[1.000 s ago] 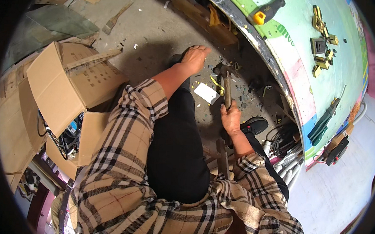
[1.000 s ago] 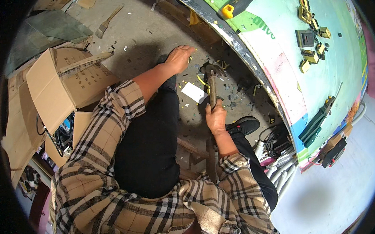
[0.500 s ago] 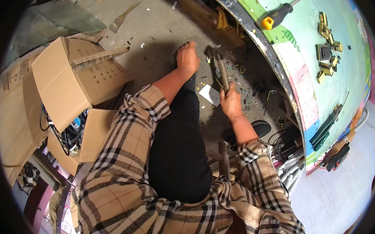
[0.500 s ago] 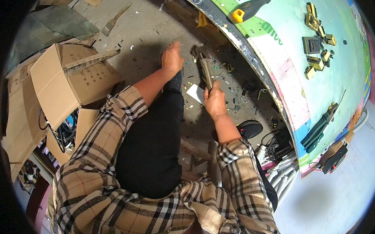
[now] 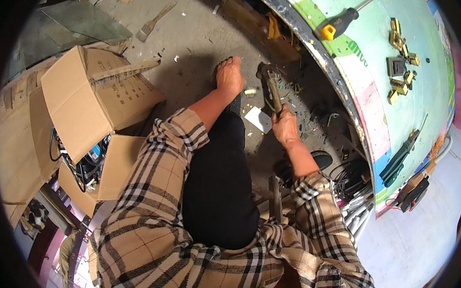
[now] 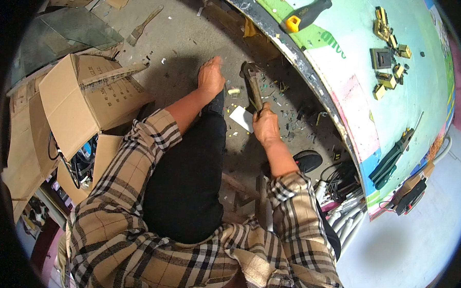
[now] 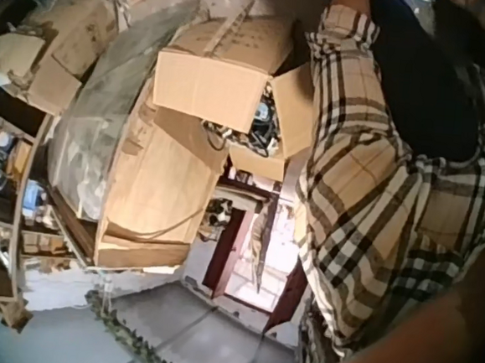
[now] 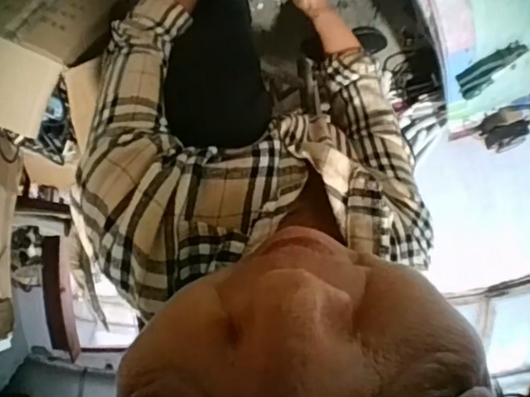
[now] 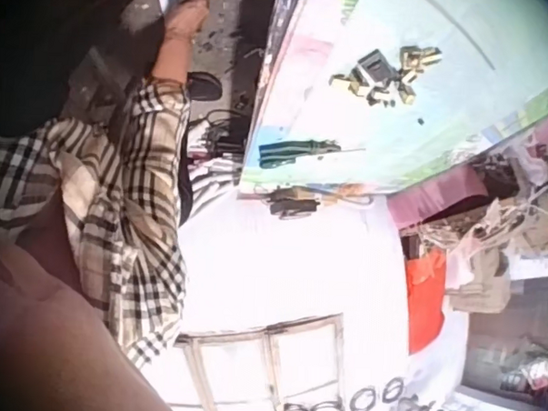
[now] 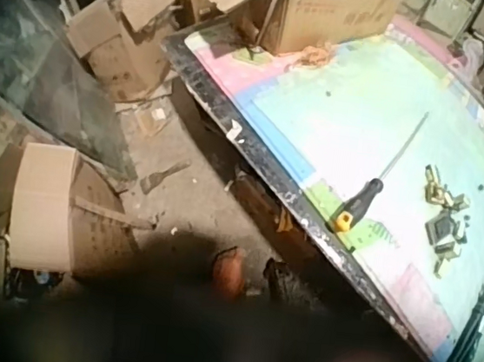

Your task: The person disassembles small electronic components on a cluttered workbench using pliers, a screwdriver, and a multimeter. They strip wires, test components, and reassemble parts, occasionally dropping pieces and retrieving them from the floor.

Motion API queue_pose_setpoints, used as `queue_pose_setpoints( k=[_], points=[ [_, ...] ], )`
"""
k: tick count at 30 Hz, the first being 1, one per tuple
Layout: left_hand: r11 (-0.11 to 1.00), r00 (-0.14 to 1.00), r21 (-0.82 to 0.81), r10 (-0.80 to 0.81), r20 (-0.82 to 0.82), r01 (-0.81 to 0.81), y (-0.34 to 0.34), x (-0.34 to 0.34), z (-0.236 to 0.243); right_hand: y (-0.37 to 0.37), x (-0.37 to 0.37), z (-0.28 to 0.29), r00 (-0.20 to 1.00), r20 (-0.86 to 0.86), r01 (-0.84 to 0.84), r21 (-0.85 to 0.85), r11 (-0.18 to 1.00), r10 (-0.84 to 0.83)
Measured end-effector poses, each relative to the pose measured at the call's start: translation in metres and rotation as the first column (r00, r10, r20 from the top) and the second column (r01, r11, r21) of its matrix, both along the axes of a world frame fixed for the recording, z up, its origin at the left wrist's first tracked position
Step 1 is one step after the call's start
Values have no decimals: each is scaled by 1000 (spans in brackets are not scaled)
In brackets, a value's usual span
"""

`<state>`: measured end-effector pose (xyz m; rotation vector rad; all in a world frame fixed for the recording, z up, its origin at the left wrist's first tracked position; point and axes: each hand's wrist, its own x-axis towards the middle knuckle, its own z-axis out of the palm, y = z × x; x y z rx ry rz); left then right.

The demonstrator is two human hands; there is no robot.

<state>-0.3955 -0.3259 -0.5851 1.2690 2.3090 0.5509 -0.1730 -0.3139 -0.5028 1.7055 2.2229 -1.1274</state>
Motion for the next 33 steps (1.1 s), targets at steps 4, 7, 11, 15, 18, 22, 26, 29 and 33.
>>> queue_pose_setpoints(
  k=[4,7,11,15,18,22,26,29,33],
  points=[
    [996,1000,85,3,11,-4,-6,2,-12,7,-8,29,992,-71,105,45,994,-101],
    [992,1000,127,6,12,-7,-6,0,-15,-1,-2,41,983,-128,136,22,990,-132],
    [978,987,141,-150,-51,156,-8,7,-2,-35,28,31,987,-105,121,7,993,-119],
    [917,921,115,-368,-131,383,-19,26,1,-60,56,13,991,-41,126,-51,991,-128],
    [921,926,131,-348,-142,367,-20,22,2,-61,49,24,987,-88,131,-59,990,-135],
    [929,939,164,-310,-148,333,-17,20,-1,-65,43,11,993,-35,109,-77,991,-111],
    [943,941,80,-312,-133,324,-20,25,8,-67,47,12,987,-85,128,-87,988,-136],
    [936,939,124,-312,-142,330,-19,22,8,-61,43,36,963,-149,222,-23,975,-223],
    [933,943,154,-306,-132,325,-16,20,11,-64,35,39,960,-165,216,-81,973,-226]
  ],
)
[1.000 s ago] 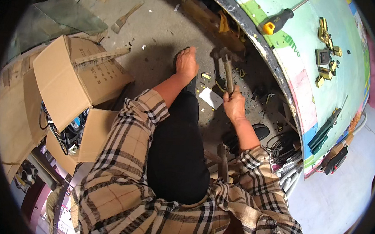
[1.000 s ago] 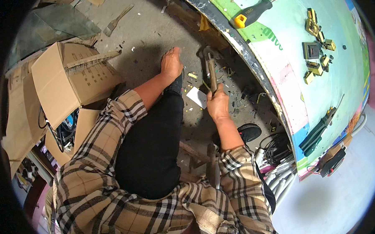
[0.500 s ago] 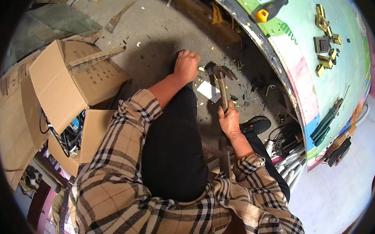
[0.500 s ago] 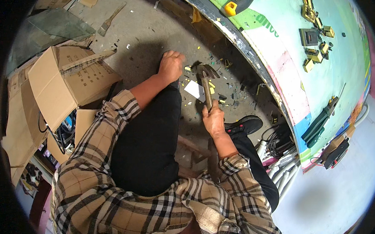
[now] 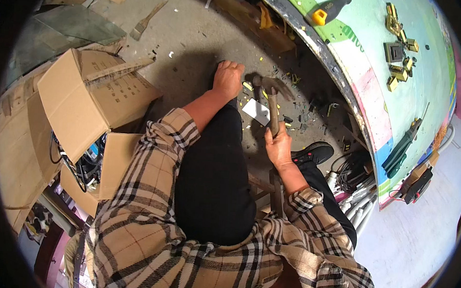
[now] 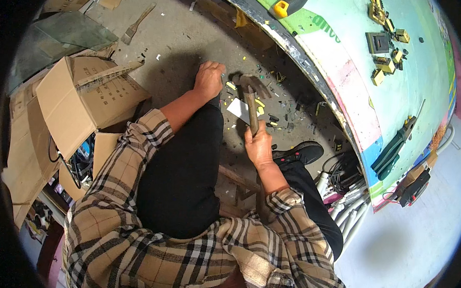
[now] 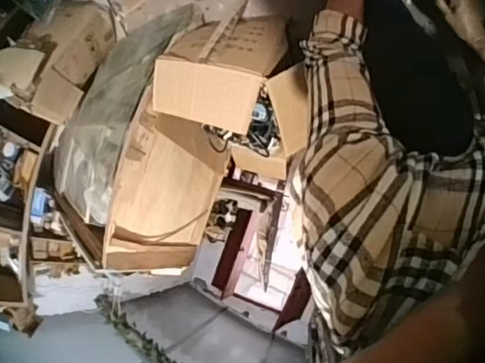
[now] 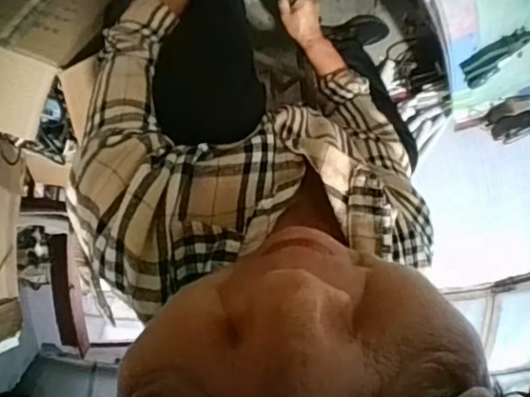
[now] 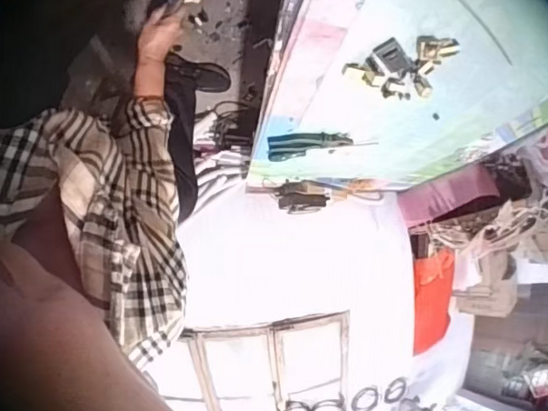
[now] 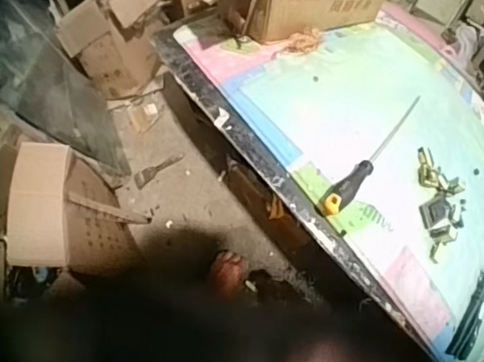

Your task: The person disassembles small electronic components on a cluttered workbench using pliers, a screwdriver, and a multimeter. They strip wires, test components, and reassemble parts, occasionally dropping pieces and retrieving them from the floor.

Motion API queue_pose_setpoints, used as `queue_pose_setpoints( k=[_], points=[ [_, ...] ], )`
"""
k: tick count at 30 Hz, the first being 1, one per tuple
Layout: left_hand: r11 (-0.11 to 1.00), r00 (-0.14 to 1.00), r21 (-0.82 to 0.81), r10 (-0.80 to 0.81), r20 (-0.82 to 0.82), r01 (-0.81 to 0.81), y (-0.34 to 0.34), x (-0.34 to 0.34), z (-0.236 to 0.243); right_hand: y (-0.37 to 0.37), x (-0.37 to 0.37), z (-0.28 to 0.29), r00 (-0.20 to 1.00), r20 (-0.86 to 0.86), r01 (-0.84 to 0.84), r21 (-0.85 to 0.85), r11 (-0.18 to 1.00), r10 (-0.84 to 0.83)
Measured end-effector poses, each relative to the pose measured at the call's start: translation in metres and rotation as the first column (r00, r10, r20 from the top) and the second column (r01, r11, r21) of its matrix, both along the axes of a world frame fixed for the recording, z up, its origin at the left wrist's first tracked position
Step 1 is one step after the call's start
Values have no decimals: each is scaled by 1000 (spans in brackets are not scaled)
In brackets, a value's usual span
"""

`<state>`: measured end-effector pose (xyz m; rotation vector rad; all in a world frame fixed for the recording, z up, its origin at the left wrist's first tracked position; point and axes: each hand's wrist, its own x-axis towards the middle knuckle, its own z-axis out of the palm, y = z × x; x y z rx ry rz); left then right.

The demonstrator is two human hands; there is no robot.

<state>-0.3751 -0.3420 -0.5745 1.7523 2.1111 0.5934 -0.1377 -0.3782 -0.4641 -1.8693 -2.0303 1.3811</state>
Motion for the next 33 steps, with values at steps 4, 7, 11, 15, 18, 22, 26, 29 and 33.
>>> queue_pose_setpoints(
  k=[4,7,11,15,18,22,26,29,33],
  points=[
    [999,1000,-35,-4,-20,4,-4,4,-1,-16,23,-39,991,123,-51,-29,998,54],
    [1000,1000,15,-22,3,22,-7,4,-5,-20,40,-34,996,86,39,2,999,-39],
    [985,984,-10,-174,-27,173,-3,6,-2,-5,44,-33,977,-40,205,-127,970,-212],
    [927,931,-88,-364,25,364,-10,24,-8,11,55,-25,862,-59,414,-491,766,-504],
    [882,891,-183,-450,-52,435,-4,30,-23,16,73,-36,843,-38,455,-483,748,-537],
    [819,842,-308,-532,-91,484,14,26,-31,28,95,-54,877,42,438,-477,762,-478],
    [880,911,-249,-410,31,404,30,28,-19,18,127,-75,951,204,281,-255,925,-233],
    [958,963,-185,-180,202,218,41,25,18,21,136,-56,906,419,-13,-134,991,68],
    [926,895,-274,-125,427,261,56,20,98,57,125,16,772,560,-146,-305,941,301]
  ],
)
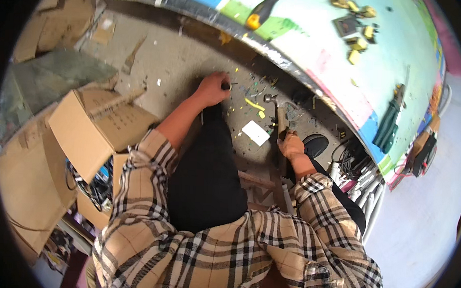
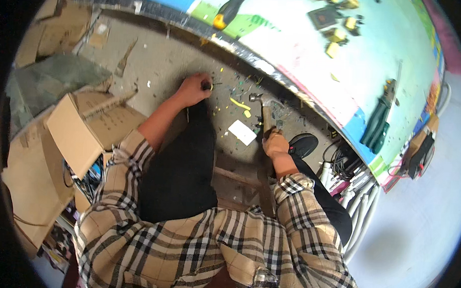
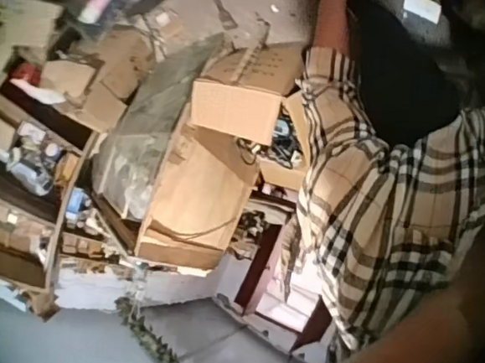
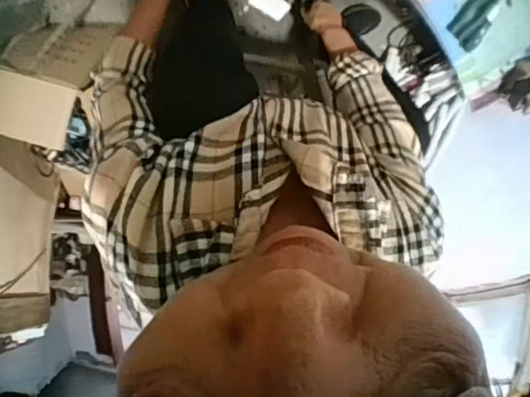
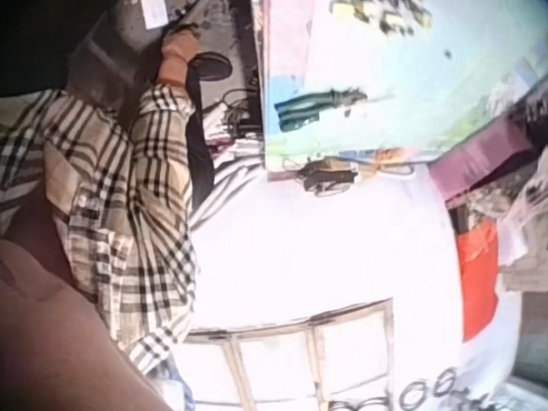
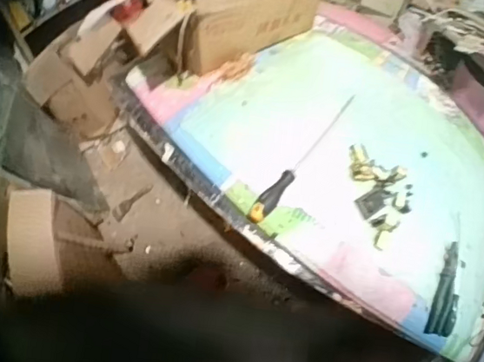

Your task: The person disassembles small electronic components on a cluttered workbench using pliers, a screwdriver, and a multimeter. They strip wires, test components, and reassemble parts, occasionally dropping pieces and retrieving them from the floor.

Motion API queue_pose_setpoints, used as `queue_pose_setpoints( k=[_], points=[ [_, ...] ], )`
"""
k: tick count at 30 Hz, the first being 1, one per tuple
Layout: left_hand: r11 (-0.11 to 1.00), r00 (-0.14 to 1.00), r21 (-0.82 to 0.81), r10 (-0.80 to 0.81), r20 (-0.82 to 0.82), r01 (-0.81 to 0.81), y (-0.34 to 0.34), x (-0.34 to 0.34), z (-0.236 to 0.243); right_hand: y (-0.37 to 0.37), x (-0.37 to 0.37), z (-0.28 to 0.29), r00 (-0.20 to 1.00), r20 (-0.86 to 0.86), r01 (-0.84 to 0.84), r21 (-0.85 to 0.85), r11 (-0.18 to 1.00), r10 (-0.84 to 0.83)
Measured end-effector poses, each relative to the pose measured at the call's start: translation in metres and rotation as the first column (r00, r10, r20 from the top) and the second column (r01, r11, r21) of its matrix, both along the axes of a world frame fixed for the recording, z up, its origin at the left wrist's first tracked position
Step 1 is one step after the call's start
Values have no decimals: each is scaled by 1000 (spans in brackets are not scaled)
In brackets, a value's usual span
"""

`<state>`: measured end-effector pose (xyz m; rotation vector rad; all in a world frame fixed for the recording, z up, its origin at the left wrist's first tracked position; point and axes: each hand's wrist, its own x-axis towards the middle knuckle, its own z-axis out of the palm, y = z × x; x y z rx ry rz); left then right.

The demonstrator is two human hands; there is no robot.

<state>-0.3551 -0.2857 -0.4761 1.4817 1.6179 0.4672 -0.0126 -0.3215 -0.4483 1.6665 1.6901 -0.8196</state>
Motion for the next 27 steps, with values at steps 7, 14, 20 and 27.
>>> queue_pose_setpoints(
  k=[7,14,20,27],
  points=[
    [917,943,-393,67,325,71,10,65,282,73,-7,222,900,-392,-249,-105,963,190],
    [980,933,-169,-36,359,103,108,225,520,153,106,474,724,-630,-75,333,940,281],
    [991,756,-41,121,643,-124,158,350,562,188,184,536,568,-813,491,461,739,130],
    [986,628,-15,118,769,-167,184,423,563,225,245,544,381,-923,614,294,733,51]
  ],
)
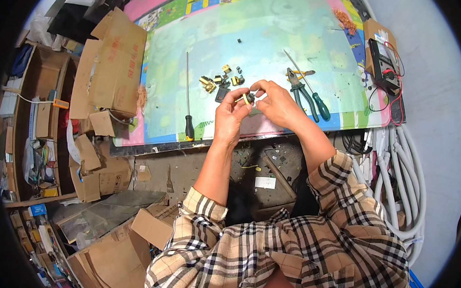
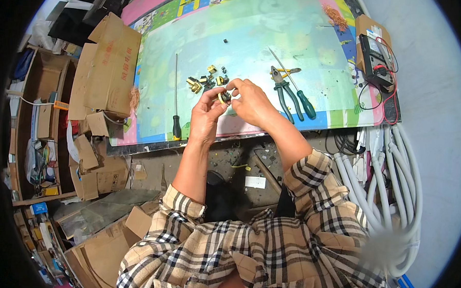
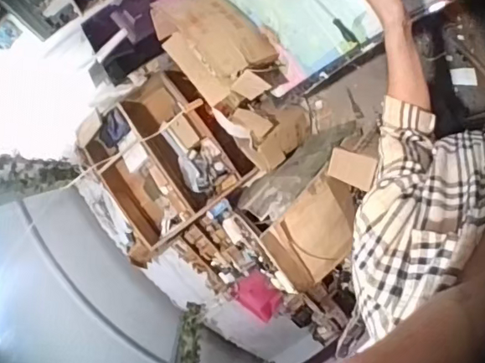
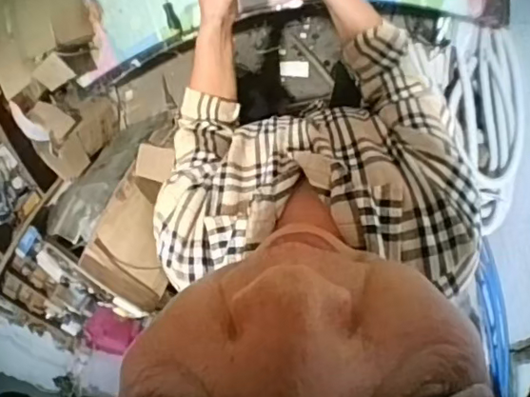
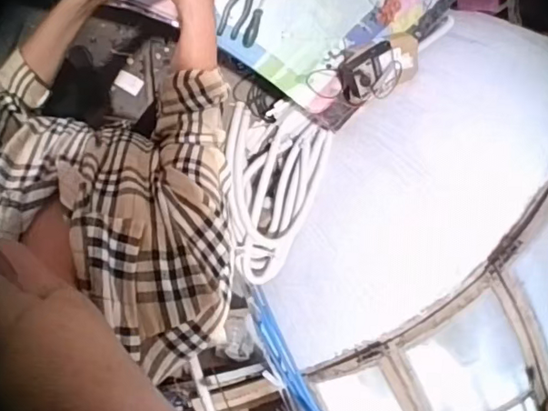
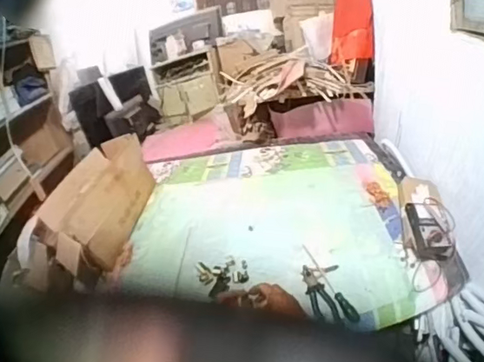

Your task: The person disassembles small electronic components on a cluttered workbench using pliers, a screwdriver, and a multimeter. They strip wires, test components, and reassemble parts, occasionally dropping pieces and retrieving them from the floor.

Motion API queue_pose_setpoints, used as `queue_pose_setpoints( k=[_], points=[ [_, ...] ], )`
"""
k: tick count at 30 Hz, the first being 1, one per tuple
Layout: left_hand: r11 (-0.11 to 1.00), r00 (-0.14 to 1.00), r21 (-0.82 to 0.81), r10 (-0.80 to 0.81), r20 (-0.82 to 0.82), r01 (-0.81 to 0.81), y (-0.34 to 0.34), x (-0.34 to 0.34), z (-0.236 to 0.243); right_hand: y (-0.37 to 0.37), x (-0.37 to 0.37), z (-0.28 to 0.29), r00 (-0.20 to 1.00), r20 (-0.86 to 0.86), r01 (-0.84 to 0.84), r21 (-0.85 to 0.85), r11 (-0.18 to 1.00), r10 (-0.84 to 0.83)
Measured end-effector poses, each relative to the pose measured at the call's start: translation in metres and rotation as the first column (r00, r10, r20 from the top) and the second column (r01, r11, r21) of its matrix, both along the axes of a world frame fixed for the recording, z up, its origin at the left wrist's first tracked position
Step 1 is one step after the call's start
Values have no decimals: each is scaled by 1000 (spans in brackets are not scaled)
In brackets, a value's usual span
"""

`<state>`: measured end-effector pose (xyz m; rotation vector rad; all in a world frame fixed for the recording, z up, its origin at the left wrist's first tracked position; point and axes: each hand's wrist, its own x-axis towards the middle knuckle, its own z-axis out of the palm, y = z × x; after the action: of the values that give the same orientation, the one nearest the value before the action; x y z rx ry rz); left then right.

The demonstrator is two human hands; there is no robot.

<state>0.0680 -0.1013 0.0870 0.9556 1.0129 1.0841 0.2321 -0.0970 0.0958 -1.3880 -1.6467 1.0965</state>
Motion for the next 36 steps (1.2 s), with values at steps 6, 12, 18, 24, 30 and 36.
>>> queue_pose_setpoints(
  k=[6,12,18,24,30,36],
  points=[
    [999,997,2,-49,52,49,1,2,-5,-1,3,3,988,-155,17,-3,1000,-17],
    [996,988,-82,-20,154,33,65,-7,-21,72,-10,-16,999,-39,21,-35,999,-22],
    [989,971,-130,-38,234,70,62,-30,-14,72,-29,-9,993,-119,9,-90,996,-19],
    [992,956,-127,49,291,-12,74,-69,-16,96,-41,-4,932,-300,147,-196,970,-202],
    [983,878,-175,34,478,57,69,-83,-1,94,-35,1,998,7,57,-174,983,-56],
    [971,834,-205,11,552,123,73,-67,-2,91,-16,-26,895,426,-86,-120,989,129]
  ],
)
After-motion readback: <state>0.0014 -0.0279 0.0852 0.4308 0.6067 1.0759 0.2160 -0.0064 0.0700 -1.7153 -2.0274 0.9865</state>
